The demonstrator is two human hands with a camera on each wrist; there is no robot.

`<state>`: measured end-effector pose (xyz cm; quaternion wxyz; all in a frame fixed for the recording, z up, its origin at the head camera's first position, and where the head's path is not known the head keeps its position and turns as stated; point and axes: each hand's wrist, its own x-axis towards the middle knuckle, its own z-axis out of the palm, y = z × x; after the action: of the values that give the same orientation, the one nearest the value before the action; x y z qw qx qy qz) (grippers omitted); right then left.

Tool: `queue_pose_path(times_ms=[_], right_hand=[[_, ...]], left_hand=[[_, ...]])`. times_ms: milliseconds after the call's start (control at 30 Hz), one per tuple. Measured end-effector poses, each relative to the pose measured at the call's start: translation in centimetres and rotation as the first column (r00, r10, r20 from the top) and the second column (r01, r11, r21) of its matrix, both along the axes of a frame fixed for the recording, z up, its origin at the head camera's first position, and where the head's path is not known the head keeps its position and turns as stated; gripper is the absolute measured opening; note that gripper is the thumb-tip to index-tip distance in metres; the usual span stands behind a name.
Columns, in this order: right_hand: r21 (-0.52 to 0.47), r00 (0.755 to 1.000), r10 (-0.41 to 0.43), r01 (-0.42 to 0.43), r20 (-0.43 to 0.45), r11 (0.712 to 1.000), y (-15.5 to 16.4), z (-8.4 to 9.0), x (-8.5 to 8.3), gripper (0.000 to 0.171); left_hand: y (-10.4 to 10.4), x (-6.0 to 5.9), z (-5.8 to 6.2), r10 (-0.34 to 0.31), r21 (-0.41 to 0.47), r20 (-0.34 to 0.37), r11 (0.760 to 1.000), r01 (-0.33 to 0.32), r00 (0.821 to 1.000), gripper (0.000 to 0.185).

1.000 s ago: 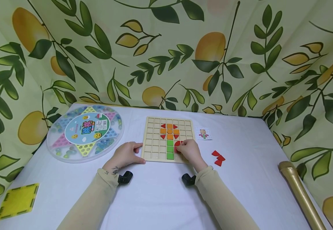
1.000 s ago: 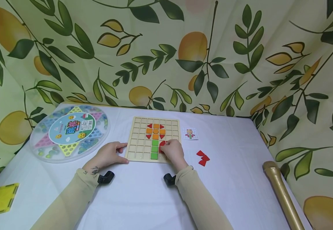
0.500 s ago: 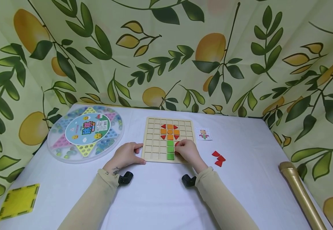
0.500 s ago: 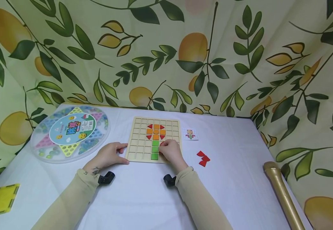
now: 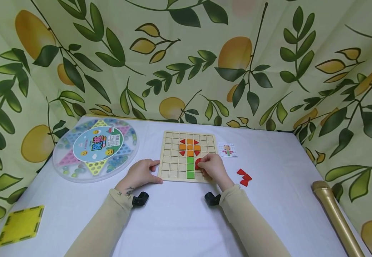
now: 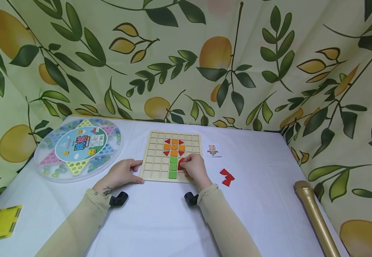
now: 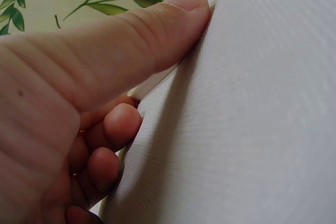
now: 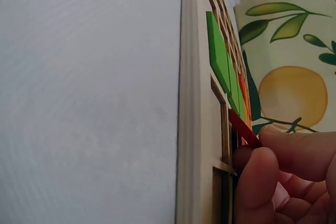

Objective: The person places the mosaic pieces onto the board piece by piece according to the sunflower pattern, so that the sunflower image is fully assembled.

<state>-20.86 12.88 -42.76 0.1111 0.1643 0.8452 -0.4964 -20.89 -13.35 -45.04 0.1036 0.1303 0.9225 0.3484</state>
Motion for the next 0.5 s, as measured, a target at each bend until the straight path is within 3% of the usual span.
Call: queue_pose_path(times_ms=[200,500], right_hand=[[0.039,1.0,0.007,-0.007,0.0,0.999,-0.3,0.14,0.02,0.006],[0.189,0.997,0.053,-0.04,-0.061,0.981,-0.6,0.03,0.18,0.008]], left_hand=[[-0.01,0.0,0.01,0.002,0.004,0.003,1.0,-0.002,1.0,0.08],[-0.08,0.05,0.03,0.001,0.003,-0.001,1.0,-0.001,1.0,0.08]])
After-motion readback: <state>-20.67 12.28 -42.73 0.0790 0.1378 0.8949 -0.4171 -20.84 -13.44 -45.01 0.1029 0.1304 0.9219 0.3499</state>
